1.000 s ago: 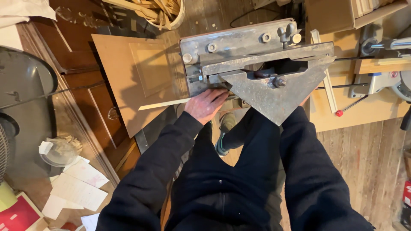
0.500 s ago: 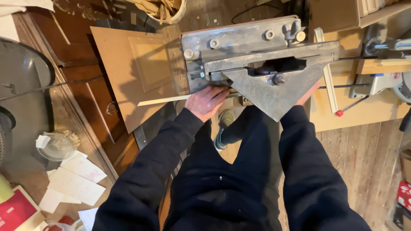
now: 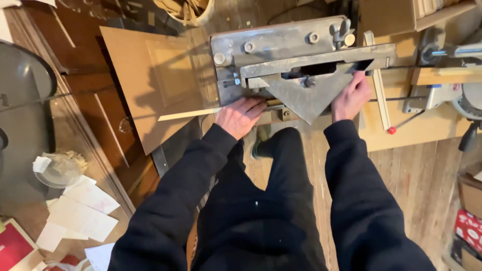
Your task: Cutting wooden frame moulding using a manual mitre guillotine after marking the measurement.
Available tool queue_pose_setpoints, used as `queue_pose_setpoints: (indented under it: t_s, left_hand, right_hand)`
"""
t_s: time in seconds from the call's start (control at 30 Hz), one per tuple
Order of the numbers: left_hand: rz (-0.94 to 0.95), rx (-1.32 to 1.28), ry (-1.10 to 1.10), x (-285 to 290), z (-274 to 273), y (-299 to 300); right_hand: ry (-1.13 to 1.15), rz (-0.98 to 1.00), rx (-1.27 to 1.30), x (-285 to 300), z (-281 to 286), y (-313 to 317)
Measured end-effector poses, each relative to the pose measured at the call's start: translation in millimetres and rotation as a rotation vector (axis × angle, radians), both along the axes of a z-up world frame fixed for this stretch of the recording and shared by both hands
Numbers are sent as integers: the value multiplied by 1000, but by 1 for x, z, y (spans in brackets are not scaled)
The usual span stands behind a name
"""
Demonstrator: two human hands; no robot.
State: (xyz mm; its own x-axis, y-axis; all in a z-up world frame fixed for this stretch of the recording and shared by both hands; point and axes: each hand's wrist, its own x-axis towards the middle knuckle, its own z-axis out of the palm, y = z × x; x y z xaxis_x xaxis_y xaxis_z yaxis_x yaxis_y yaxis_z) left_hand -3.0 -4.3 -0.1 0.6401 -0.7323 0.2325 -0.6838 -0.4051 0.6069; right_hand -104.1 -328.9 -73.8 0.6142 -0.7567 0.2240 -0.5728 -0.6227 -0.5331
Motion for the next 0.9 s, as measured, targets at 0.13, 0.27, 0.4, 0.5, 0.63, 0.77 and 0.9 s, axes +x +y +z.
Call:
queue_pose_setpoints:
  t_s: [0.13, 0.27, 0.4, 0.5, 0.63, 0.77, 0.9]
  left_hand:
    - [-70, -27, -43, -1, -8, 3]
    - [-71, -11, -36, -3, -11, 2]
    - [-62, 3, -30, -1, -10, 3]
    - [-83, 14, -74, -1, -8, 3]
    - [-92, 18, -86, 3, -6, 3]
    - [-87, 23, -55, -3, -5, 4]
    - [-95, 15, -67, 1, -3, 4]
  right_hand:
    - [-28, 39, 279, -13, -8, -4]
    - [-651, 18, 1049, -36, -52, -22]
    - [-690, 3, 1109, -34, -52, -20]
    - [-716, -8, 1153, -34, -50, -19]
    - [-748, -9, 1222, -24, -61, -20]
    - [-770, -33, 1279, -38, -52, -14]
    - [-806, -39, 1341, -19, -58, -14]
